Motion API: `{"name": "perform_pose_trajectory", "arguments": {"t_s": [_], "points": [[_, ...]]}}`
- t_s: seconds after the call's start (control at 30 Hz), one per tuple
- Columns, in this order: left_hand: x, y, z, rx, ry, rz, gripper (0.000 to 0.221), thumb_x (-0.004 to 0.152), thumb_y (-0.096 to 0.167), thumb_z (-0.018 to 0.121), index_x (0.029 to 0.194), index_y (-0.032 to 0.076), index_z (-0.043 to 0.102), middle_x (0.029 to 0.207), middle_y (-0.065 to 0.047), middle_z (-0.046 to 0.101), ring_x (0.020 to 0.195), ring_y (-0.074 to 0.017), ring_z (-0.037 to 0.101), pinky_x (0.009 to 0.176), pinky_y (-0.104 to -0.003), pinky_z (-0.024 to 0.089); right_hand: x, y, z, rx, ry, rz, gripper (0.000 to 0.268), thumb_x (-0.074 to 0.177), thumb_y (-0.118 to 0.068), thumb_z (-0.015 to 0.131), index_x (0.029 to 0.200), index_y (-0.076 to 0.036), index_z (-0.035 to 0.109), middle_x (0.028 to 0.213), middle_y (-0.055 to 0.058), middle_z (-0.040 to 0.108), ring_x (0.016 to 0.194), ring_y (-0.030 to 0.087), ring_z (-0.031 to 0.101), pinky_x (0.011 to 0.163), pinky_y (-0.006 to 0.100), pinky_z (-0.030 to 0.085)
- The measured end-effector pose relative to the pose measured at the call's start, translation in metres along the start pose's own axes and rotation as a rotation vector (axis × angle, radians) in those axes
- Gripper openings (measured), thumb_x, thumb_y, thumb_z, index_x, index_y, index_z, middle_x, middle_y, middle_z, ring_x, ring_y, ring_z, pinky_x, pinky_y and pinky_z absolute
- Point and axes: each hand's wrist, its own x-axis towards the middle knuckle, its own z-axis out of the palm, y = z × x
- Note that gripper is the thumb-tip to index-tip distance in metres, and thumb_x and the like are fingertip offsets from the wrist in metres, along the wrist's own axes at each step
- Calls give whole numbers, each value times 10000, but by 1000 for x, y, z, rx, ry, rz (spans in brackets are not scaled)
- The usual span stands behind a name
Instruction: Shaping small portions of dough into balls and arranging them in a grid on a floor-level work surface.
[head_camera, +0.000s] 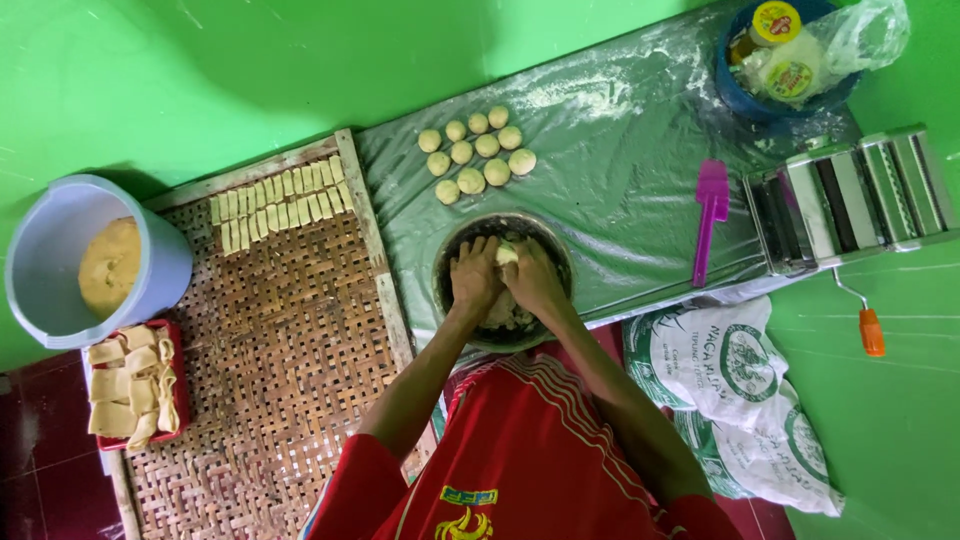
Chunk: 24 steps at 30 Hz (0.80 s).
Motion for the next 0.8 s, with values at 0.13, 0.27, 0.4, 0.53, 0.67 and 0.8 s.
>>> {"name": "perform_pose_trajectory", "arguments": {"t_s": [0.13, 0.27, 0.4, 0.53, 0.67, 0.8], "points": [[-1, 5, -13, -77, 39, 12, 595, 798, 226, 793, 1323, 161, 520, 1282, -87, 587, 1233, -364, 542, 845, -558, 584, -23, -41, -29, 71, -1, -46, 474, 1080, -133, 440, 1502, 82, 429, 1420, 424, 475, 1295, 584, 502, 1014, 658, 475], [2, -5, 12, -98, 267, 57, 595, 740, 221, 794, 1273, 111, 553, 1108, -117, 583, 1079, -357, 601, 799, -484, 603, -15, 13, 18, -68, 87, -251, 768, 813, -133, 579, 1541, 17, 385, 1432, 346, 461, 1341, 562, 421, 1091, 655, 329], [8, -1, -1, 4, 348, 85, 600, 705, 196, 793, 1260, 102, 587, 1050, -113, 575, 1009, -327, 626, 770, -430, 567, 2, 22, 4, -49, -71, -184, 1010, 646, -17, 704, 1575, 26, 311, 1539, 378, 324, 1434, 634, 241, 1164, 721, 232], [7, -5, -15, -107, 99, 211, 816, 613, 170, 840, 1340, 40, 493, 1263, -237, 491, 1231, -458, 475, 1009, -576, 446, 34, 53, 4, -77, -137, -392, 1135, 552, -102, 871, 1537, -46, 310, 1448, 323, 430, 1386, 560, 404, 1141, 640, 380], [18, -52, 9, -265, -307, 416, 1143, 533, 529, 885, 1400, -8, 370, 1409, -311, 489, 1353, -497, 456, 1061, -585, 442, 54, 81, 11, -185, -194, -632, 951, 773, -324, 842, 1505, 3, 330, 1385, 385, 516, 1311, 560, 495, 1071, 646, 379], [5, -29, -61, -28, -468, 447, 1393, 391, 467, 922, 1517, -39, 277, 1536, -350, 398, 1466, -484, 349, 1113, -569, 383, 58, 64, -14, -485, -259, -732, 1038, 570, -320, 920, 1435, -15, 433, 1316, 293, 625, 1278, 457, 576, 1079, 551, 456]]}}
